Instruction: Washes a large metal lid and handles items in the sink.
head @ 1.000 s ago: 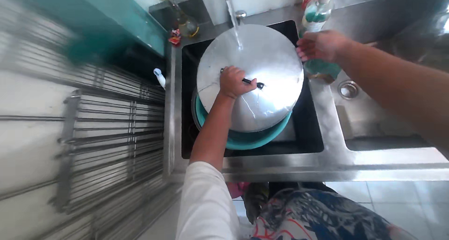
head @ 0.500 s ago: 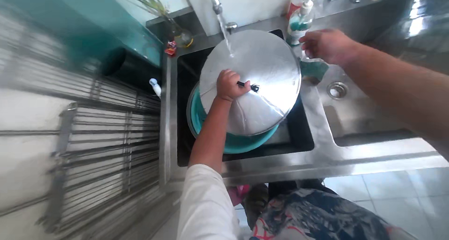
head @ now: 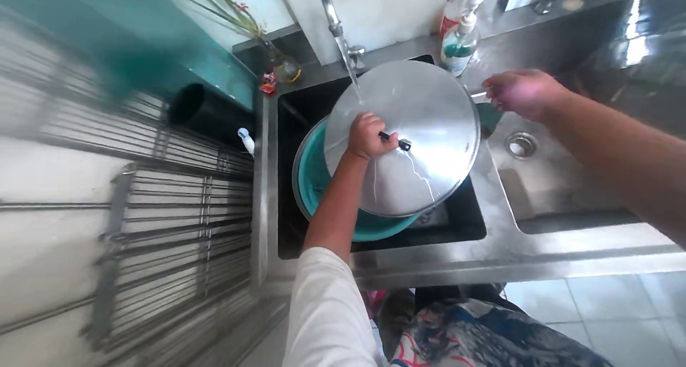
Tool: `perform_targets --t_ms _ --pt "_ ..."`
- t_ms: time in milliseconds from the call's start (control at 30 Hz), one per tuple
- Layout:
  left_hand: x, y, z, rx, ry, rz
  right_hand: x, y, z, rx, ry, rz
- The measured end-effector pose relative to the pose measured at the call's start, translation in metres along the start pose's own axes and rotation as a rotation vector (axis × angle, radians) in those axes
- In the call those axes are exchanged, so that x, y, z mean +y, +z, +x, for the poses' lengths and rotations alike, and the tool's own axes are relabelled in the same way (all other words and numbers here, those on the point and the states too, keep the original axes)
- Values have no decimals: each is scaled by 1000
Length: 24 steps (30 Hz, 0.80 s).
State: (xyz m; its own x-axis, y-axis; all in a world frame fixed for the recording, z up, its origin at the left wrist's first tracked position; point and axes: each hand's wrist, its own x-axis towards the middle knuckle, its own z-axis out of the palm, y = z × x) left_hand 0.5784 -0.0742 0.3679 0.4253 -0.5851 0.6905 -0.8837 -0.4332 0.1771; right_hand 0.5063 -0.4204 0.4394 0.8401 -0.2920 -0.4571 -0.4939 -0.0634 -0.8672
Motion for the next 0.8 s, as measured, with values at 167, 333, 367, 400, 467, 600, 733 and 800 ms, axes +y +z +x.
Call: perform_targets --t_ms 167,333,367,400,467,600,733,800 --pt "4 5 1 -23 17 -25 15 -16 -6 34 -122 -244" --pt "5 9 4 -36 16 -35 46 -23 7 -33 -499 -723" --pt "4 9 5 -28 21 -36 51 -19 8 -37 -534 -760" --pt "3 10 6 -18 28 -40 54 -16 9 -42 -552 -787" --pt "1 11 8 -7 34 -47 60 -11 11 -35 -564 -836" --pt "3 15 11 0 54 -54 59 -7 12 -32 -502 -866" --pt "8 20 13 2 78 -69 58 -6 13 -28 -456 -871" --pt "11 23 12 6 98 -87 61 -8 15 -29 -479 -873"
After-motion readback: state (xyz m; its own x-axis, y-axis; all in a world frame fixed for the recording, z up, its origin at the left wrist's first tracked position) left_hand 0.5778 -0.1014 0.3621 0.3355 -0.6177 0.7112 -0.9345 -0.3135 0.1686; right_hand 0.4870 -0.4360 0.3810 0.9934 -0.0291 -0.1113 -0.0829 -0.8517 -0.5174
